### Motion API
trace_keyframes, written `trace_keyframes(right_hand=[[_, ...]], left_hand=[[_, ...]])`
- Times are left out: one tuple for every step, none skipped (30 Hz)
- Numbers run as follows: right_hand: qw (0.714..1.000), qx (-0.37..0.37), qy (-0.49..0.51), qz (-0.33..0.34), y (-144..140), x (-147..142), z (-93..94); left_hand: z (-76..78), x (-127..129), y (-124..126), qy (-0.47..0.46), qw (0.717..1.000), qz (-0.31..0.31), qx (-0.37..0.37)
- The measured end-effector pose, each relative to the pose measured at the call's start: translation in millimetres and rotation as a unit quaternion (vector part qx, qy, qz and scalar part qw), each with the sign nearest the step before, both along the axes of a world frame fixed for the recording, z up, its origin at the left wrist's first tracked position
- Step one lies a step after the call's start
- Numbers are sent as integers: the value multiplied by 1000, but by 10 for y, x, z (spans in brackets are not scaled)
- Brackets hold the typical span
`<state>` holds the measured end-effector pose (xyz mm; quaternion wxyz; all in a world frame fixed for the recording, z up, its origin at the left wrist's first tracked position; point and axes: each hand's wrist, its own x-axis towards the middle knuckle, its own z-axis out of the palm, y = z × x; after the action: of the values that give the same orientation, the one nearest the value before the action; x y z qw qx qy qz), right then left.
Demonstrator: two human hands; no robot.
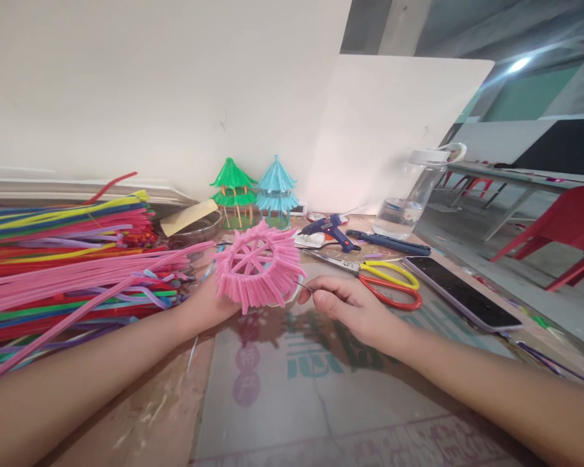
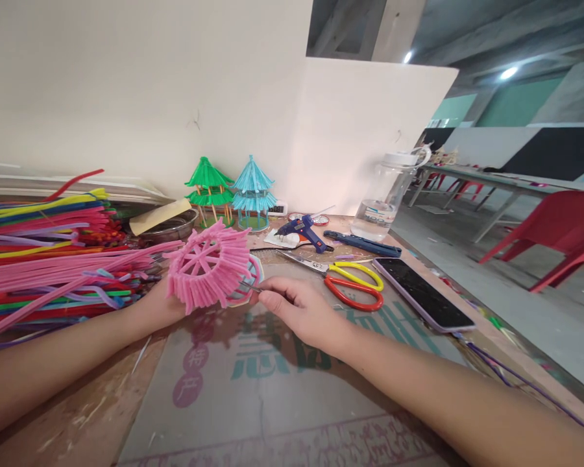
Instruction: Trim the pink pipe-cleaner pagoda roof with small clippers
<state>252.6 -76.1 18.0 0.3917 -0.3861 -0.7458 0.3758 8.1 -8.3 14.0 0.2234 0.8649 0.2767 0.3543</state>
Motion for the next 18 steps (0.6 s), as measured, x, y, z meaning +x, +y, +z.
trace_keyframes(right_hand=[[1000, 0, 2, -1, -1, 1, 0], [1000, 0, 4, -2, -2, 1, 0], [1000, 1, 8, -2, -3, 1, -1], [1000, 0, 11, -1, -3, 1, -2], [1000, 0, 12, 1, -3, 1, -3], [1000, 0, 12, 4, -2, 0, -5], [1000, -1, 11, 5, -1, 0, -7], [1000, -2, 10, 6, 0, -1, -9], [1000, -4, 9, 5, 2, -2, -11], [1000, -6, 11, 4, 3, -4, -12], [1000, -8, 15, 2, 4, -6, -12], [1000, -11, 18, 2, 4, -9, -11], [1000, -13, 20, 3, 4, -12, -9], [1000, -13, 21, 5, 4, -15, -7], [1000, -12, 19, 8, 4, -17, -6], [1000, -10, 17, 13, 6, -19, -7], [1000, -9, 15, 18, 8, -21, -13], [1000, -8, 14, 23, 11, -21, -23]], left_hand=[[1, 14, 2, -4, 1000, -1, -6], [-2, 24, 7, -8, 1000, -1, -12], [-8, 30, 14, -12, 1000, 0, -16], [-18, 31, 22, -18, 1000, 3, -19], [-31, 27, 32, -27, 999, 7, -16], [-44, 18, 42, -28, 999, 9, -12], [-57, 5, 53, -26, 1000, 12, -6], [-68, -9, 63, -18, 1000, 14, 4], [-77, -24, 72, -9, 1000, 17, 18], [-84, -38, 81, -1, 999, 23, 35], [-91, -51, 89, 10, 998, 30, 52], [-97, -62, 97, 22, 997, 39, 64], [-105, -73, 105, 36, 996, 47, 68], [-115, -83, 114, 52, 995, 54, 63], [-127, -93, 122, 68, 994, 63, 52], [-139, -102, 130, 82, 993, 72, 40], [-150, -109, 137, 91, 992, 82, 30], [-156, -113, 141, 93, 991, 92, 25]])
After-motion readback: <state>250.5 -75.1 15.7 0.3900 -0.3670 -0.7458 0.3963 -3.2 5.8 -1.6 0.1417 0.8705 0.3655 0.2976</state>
